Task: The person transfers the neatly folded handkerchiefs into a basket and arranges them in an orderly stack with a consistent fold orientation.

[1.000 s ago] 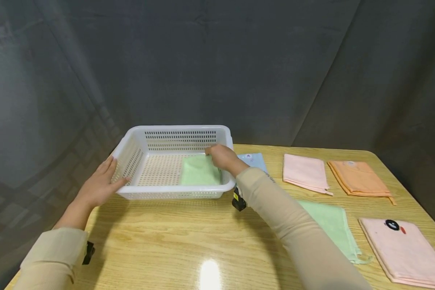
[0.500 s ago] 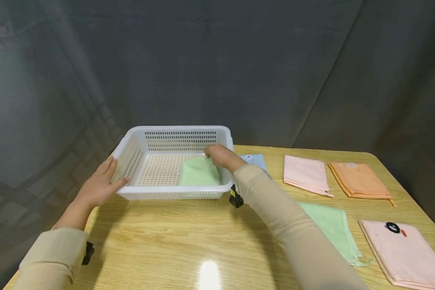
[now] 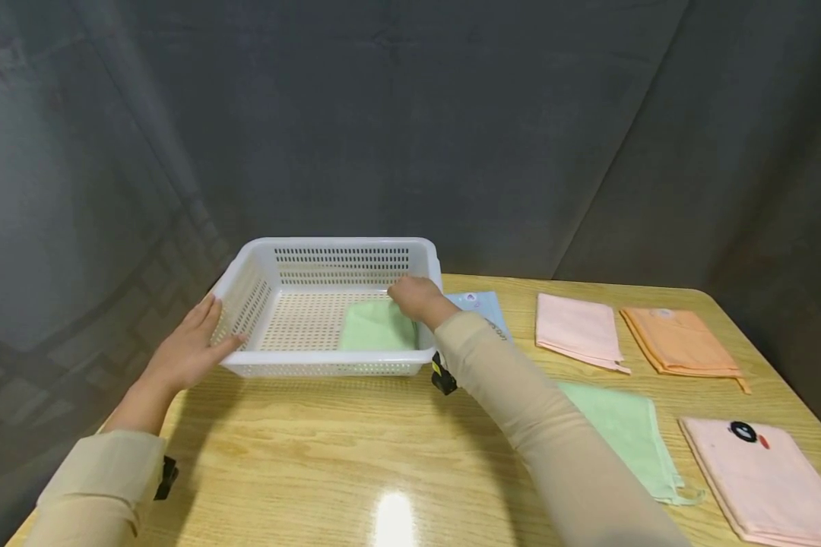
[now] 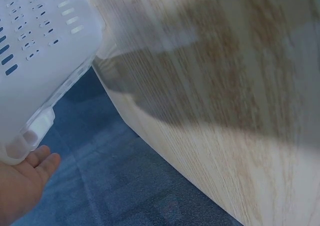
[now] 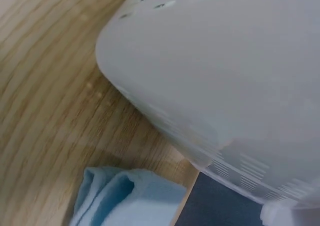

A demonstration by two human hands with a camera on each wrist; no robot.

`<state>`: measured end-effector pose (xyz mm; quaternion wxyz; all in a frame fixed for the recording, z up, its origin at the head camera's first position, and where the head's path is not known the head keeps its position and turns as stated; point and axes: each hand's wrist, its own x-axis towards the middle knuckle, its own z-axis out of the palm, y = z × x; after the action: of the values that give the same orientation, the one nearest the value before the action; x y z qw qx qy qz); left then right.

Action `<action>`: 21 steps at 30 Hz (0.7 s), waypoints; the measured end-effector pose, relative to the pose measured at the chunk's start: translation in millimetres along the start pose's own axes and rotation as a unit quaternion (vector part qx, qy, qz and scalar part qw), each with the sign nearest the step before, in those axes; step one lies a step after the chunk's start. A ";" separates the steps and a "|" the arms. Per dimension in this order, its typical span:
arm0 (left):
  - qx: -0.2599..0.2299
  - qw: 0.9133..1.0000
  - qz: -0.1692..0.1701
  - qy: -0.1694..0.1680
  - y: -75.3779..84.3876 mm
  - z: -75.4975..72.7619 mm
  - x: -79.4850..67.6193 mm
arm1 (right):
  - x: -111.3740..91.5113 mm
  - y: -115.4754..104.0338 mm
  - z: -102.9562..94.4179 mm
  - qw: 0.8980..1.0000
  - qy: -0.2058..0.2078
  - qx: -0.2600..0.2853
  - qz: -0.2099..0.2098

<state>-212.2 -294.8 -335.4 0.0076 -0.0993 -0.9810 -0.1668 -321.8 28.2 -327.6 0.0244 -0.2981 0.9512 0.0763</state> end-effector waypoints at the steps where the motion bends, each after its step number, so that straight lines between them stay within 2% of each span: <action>1: 0.000 1.000 0.000 0.001 -0.3 0.2 0.2 | 0.3 0.0 0.3 1.000 -0.001 -0.002 0.002; 5: -0.003 1.000 0.001 0.005 -0.5 0.9 -0.9 | 0.9 -0.4 1.0 1.000 -0.010 -0.001 0.011; 9: -0.003 1.000 -0.001 0.007 0.3 1.4 -1.6 | -1.1 1.0 1.2 1.000 -0.012 0.004 -0.001; 21: -0.011 1.000 -0.006 -0.001 1.6 0.7 -2.5 | -15.7 8.7 -5.7 0.993 0.016 0.111 -0.033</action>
<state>-209.5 -293.6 -335.6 0.0045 -0.0932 -0.9797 -0.1774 -313.9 43.2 -319.4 0.0443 -0.3261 0.9436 -0.0359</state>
